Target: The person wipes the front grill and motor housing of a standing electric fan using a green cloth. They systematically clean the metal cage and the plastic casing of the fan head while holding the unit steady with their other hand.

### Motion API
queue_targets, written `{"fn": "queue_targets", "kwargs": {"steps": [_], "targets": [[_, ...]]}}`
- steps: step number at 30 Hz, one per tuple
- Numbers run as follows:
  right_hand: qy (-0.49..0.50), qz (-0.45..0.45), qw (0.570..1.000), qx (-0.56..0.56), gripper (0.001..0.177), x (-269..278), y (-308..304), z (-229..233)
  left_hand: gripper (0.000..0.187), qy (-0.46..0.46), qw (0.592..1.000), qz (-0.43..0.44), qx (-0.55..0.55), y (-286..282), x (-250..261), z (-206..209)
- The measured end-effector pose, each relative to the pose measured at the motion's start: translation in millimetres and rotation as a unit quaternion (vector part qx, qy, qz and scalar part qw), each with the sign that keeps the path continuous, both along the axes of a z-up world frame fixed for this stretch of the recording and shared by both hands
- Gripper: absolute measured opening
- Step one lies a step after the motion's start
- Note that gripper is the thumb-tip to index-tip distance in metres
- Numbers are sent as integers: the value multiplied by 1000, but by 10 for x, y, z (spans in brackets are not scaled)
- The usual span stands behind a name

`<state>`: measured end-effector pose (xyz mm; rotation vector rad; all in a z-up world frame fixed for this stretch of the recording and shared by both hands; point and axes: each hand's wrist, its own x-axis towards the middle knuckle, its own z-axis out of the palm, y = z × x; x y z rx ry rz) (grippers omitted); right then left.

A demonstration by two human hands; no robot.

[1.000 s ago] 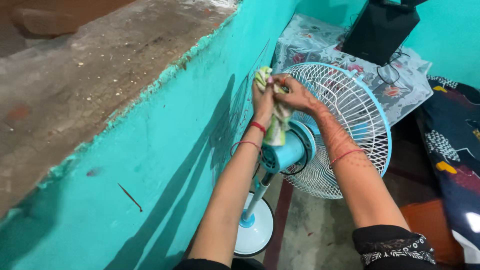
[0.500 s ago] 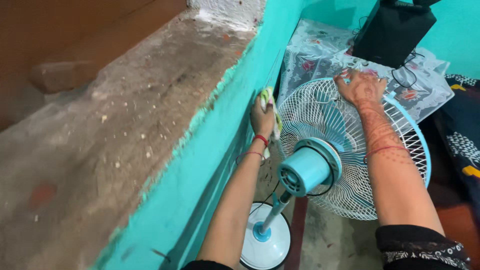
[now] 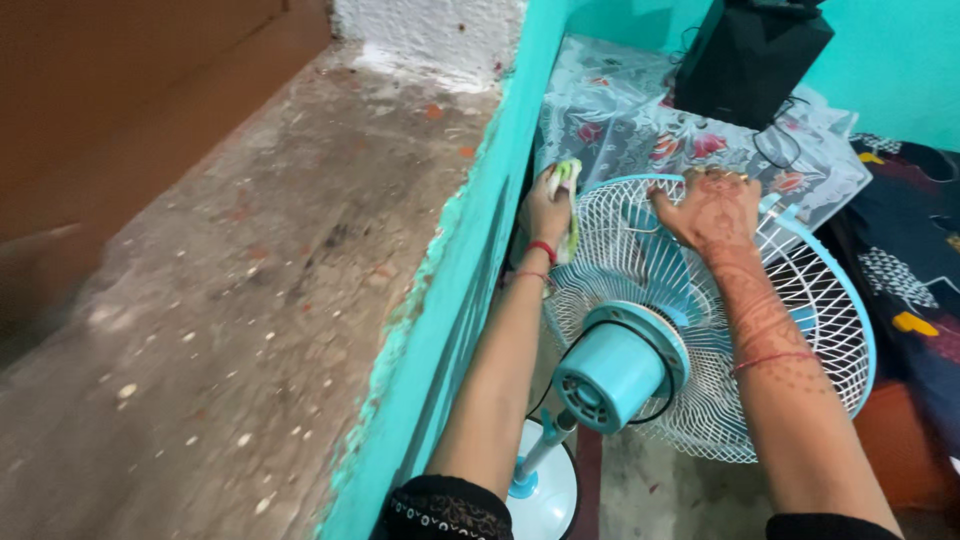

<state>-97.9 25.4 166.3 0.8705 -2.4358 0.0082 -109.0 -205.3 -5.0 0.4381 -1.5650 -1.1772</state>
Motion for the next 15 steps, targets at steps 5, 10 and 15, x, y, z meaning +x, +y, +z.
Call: {"fn": "queue_targets", "kwargs": {"steps": [5,10,15], "targets": [[-17,11,1000,-14,79,99,3,40,30,-162,983,-87,25,-33,-178,279],[-53,-5,998,-18,84,205,-31,97,29,-315,943,-100,-46,-135,-344,432],[-42,1,999,-11,84,179,-65,80,28,-334,932,-81,-113,-190,-403,376]]}}
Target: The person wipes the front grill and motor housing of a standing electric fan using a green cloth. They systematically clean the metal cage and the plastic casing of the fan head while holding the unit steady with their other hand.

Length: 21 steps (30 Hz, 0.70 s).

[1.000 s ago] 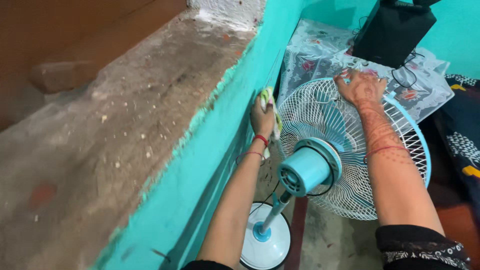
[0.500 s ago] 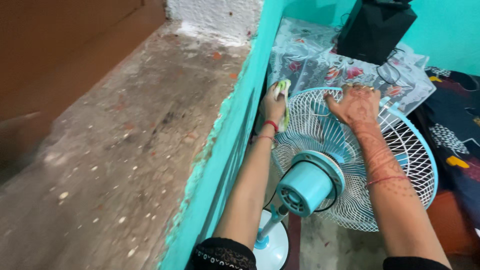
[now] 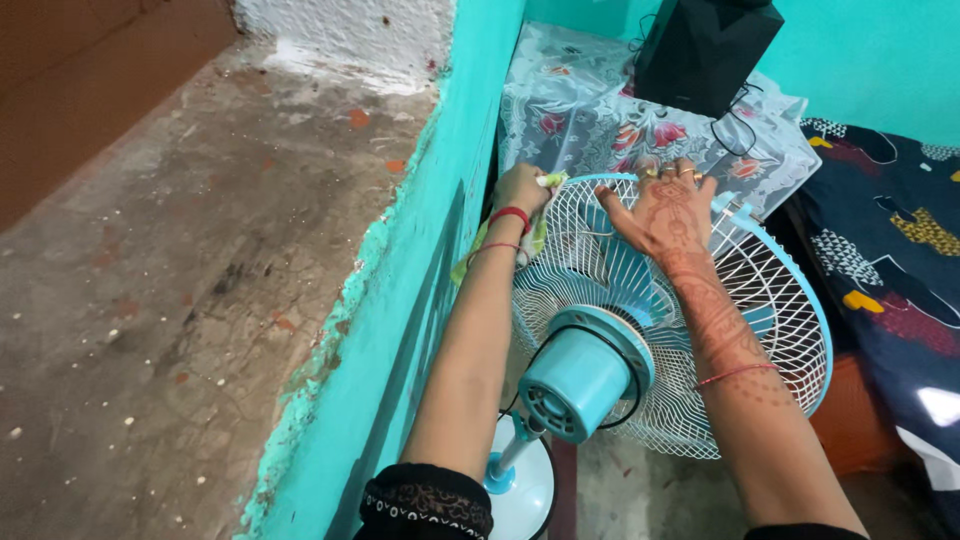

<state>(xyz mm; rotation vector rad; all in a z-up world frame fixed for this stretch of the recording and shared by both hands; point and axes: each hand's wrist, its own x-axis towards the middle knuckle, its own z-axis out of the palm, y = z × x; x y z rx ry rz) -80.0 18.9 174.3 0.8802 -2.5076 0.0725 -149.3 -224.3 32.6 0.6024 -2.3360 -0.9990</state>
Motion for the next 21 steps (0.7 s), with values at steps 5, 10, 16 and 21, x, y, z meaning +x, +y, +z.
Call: {"fn": "queue_targets", "kwargs": {"steps": [5,10,16,21], "targets": [[-4,21,1000,9,88,-189,-4,-126,20,86,994,61,-32,282,195,-87],[-35,54,995,78,69,-264,-25,-155,25,110,991,81,-10,429,430,-29],[-29,16,976,217,64,-107,-203,-54,26,109,989,95,17,506,547,-17],[-32,55,981,181,65,-152,-170,-75,36,178,976,114,-42,719,534,-217]]}}
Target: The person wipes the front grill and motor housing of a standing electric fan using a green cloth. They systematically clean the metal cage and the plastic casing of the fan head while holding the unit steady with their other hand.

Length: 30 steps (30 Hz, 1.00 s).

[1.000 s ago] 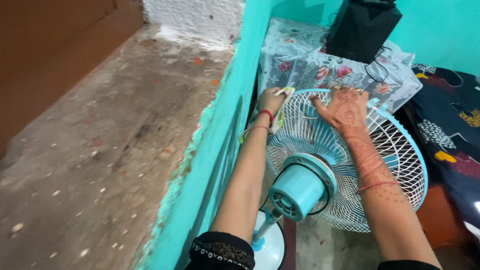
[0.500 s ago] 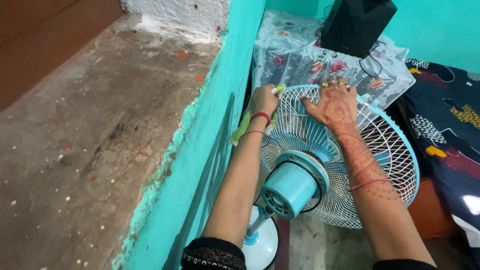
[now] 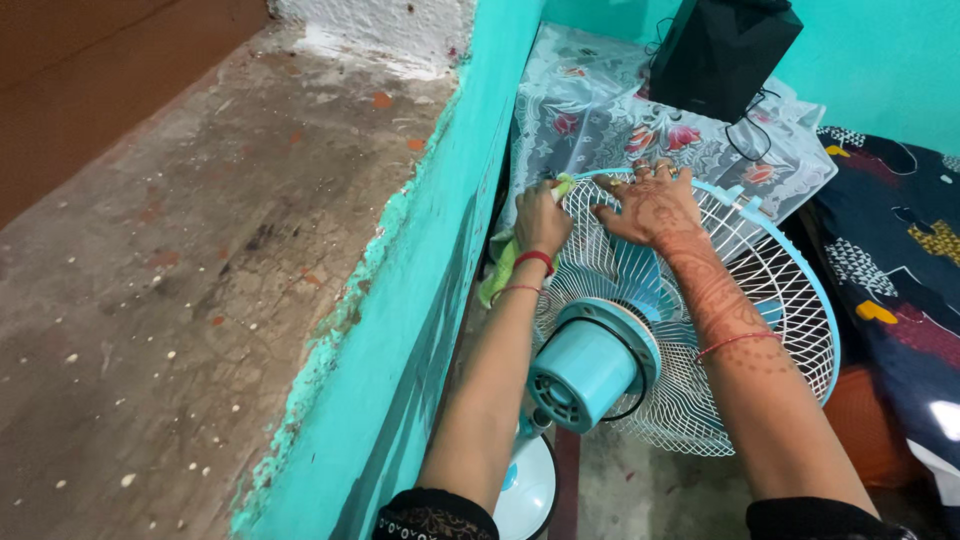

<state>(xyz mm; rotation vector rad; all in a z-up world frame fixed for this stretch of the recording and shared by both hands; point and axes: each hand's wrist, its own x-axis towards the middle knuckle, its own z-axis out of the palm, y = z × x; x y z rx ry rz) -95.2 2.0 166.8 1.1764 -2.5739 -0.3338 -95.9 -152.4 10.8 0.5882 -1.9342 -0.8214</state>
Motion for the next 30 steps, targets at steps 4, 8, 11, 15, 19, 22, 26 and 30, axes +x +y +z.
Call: {"fn": "queue_targets", "kwargs": {"steps": [4,8,11,15,19,22,26,30], "targets": [[-2,-3,1000,2,64,48,14,5,38,7,999,32,12,168,148,35],[-7,-6,1000,2,64,78,9,25,55,10,999,16,37,302,399,63],[-16,-8,1000,7,65,68,-3,14,51,28,999,28,31,377,484,39],[-10,-46,999,19,61,-90,-135,-107,53,61,998,14,-13,438,671,-86],[40,-46,998,26,60,-309,-362,-296,51,84,995,-45,4,287,831,-218],[42,-25,997,-61,86,-355,-407,-253,43,143,987,-35,65,57,787,-401],[42,-65,996,-33,94,-276,-443,-119,34,169,968,1,187,-264,453,-612],[122,-18,991,-45,95,-260,-461,-139,32,244,932,-134,231,-459,15,-591]]}}
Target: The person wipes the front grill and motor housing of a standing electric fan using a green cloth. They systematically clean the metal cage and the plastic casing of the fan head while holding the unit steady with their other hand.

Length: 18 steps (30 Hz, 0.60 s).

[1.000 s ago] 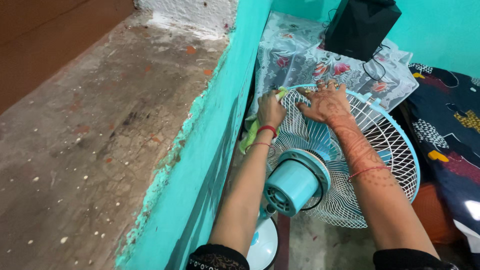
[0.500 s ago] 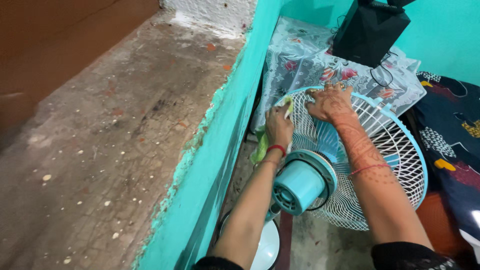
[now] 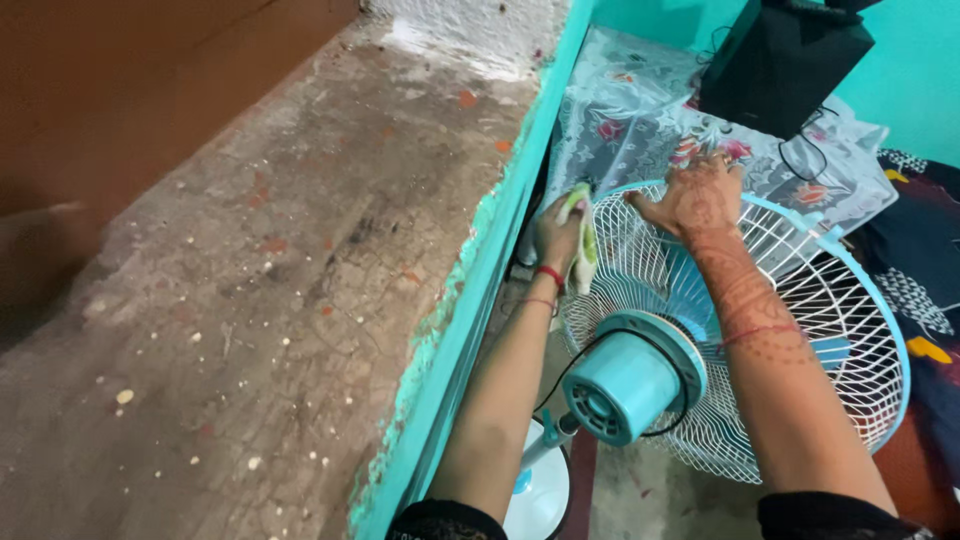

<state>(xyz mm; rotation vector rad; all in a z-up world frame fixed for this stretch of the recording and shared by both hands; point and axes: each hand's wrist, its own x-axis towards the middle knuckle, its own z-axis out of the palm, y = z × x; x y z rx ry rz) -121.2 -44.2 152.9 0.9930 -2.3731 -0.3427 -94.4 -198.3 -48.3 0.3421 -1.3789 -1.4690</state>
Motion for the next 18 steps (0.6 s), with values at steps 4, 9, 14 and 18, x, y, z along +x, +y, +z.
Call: {"fn": "queue_targets", "kwargs": {"steps": [4,9,14,18], "targets": [[10,-7,1000,-10,88,86,4,-13,35,-130,990,-51,-23,-162,-263,237],[-8,-3,999,-39,81,152,11,16,35,-305,933,-45,-187,-302,-498,533],[-15,11,999,-50,73,136,4,14,28,-400,892,45,-206,-171,-512,690],[-28,20,998,-56,71,123,-37,4,29,-395,888,102,-213,-106,-410,644]]}}
